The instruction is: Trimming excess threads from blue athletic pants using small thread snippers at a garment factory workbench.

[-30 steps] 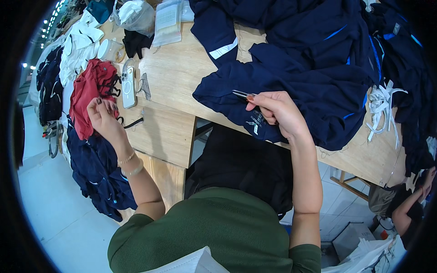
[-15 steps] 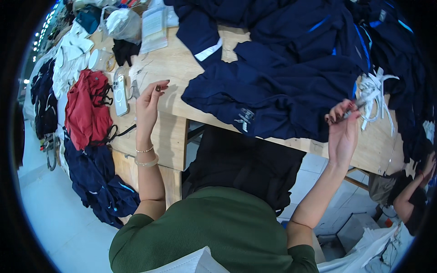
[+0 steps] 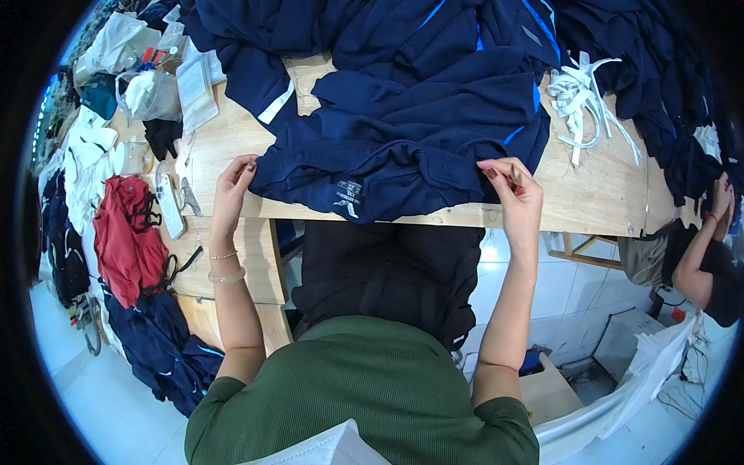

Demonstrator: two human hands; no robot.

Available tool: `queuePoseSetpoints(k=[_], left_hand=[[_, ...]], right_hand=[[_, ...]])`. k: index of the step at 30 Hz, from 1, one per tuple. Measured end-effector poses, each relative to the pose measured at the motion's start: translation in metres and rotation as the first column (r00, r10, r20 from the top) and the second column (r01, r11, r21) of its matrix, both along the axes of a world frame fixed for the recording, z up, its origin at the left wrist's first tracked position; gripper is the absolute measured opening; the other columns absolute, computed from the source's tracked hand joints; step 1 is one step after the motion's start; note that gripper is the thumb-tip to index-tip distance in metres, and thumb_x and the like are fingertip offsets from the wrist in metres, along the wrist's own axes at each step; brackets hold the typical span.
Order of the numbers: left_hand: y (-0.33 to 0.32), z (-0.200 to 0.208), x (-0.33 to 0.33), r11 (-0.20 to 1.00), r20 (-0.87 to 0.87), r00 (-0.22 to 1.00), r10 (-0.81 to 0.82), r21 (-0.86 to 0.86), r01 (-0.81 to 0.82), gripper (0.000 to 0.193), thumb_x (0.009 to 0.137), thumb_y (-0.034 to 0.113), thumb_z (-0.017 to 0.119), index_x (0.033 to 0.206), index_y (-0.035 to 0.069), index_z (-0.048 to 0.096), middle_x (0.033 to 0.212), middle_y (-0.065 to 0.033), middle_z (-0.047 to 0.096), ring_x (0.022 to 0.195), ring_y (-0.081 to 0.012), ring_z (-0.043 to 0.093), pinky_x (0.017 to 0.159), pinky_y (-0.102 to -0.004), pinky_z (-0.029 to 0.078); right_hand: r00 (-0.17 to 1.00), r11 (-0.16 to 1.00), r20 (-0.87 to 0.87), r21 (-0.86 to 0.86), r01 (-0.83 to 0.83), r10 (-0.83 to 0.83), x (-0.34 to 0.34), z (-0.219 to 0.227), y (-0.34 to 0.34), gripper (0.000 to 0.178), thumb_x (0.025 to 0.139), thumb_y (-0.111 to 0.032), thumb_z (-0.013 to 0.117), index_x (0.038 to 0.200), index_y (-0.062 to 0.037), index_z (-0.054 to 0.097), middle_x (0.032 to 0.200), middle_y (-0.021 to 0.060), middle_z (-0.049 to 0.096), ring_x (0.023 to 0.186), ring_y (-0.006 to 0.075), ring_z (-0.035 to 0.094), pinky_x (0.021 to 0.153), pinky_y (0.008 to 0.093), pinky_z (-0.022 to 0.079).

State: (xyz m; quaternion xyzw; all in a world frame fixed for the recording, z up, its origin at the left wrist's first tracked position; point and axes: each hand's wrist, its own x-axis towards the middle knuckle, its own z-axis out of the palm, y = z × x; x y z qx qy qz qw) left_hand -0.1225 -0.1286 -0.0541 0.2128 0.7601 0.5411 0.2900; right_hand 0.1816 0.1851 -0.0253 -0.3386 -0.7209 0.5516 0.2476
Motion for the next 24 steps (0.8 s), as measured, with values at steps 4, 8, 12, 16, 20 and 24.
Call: queuePoseSetpoints(k=[4,8,12,16,20,24], left_hand=[[0.002,0.006,0.0,0.997,0.078,0.994,-0.081,0.0,0.081,0.013,0.093,0.013,0.058,0.098,0.001,0.059,0.089,0.0026,0.056,0.084,-0.0034,0.049,0.076,-0.0174,0.039],[-0.002,0.012,0.002,0.991,0.09,0.988,-0.127,0.059,0.122,0.013,0.092,0.015,0.059,0.093,0.003,0.056,0.086,0.0039,0.053,0.08,-0.0029,0.047,0.074,-0.0169,0.037],[0.006,0.022,0.006,0.827,0.522,0.853,0.03,0.466,-0.314,0.016,0.091,0.019,0.059,0.097,0.004,0.056,0.089,-0.0018,0.059,0.082,-0.0098,0.059,0.077,-0.0251,0.049],[0.017,-0.01,-0.008,0.72,0.731,0.677,0.086,0.424,-0.549,0.017,0.093,0.018,0.055,0.104,0.005,0.06,0.096,-0.0075,0.065,0.089,-0.0177,0.064,0.084,-0.0314,0.051],[0.017,-0.012,-0.007,0.714,0.809,0.588,-0.001,0.412,-0.566,0.021,0.095,0.019,0.053,0.105,0.003,0.061,0.104,-0.0115,0.067,0.093,-0.0223,0.065,0.087,-0.0351,0.051],[0.009,-0.027,-0.016,0.711,0.814,0.58,-0.046,0.434,-0.554,0.022,0.096,0.018,0.05,0.104,0.001,0.062,0.105,-0.0121,0.067,0.095,-0.0225,0.065,0.089,-0.0355,0.05]], right_hand=[[0.98,0.996,0.189,0.058,-0.069,0.057,-0.022,0.007,-0.009,0.02,0.085,0.006,0.057,0.103,0.0033,0.065,0.086,0.0026,0.057,0.075,0.008,0.05,0.069,0.0197,0.041],[0.912,0.956,0.346,0.106,-0.272,0.221,-0.015,-0.003,0.005,0.009,0.085,0.001,0.06,0.094,0.0032,0.062,0.084,0.0016,0.053,0.068,0.0105,0.043,0.066,0.0229,0.04],[0.918,0.749,-0.236,-0.656,0.092,-0.319,-0.004,-0.002,0.024,0.013,0.088,-0.011,0.062,0.098,-0.0034,0.061,0.087,0.0002,0.058,0.078,0.013,0.057,0.078,0.0247,0.046],[0.867,0.506,-0.334,-0.855,-0.114,-0.37,-0.014,-0.043,0.04,0.015,0.092,-0.013,0.058,0.103,-0.0034,0.061,0.1,0.0051,0.065,0.093,0.0161,0.064,0.088,0.0315,0.05],[0.865,0.506,-0.349,-0.852,-0.132,-0.361,-0.014,-0.035,0.031,0.015,0.093,-0.015,0.058,0.102,-0.0037,0.062,0.101,0.0059,0.066,0.093,0.0165,0.064,0.087,0.0325,0.05],[0.858,0.384,-0.323,-0.909,-0.163,-0.399,-0.022,-0.037,0.033,0.017,0.093,-0.015,0.057,0.104,-0.0034,0.063,0.101,0.0069,0.067,0.094,0.0181,0.065,0.09,0.0337,0.05]])
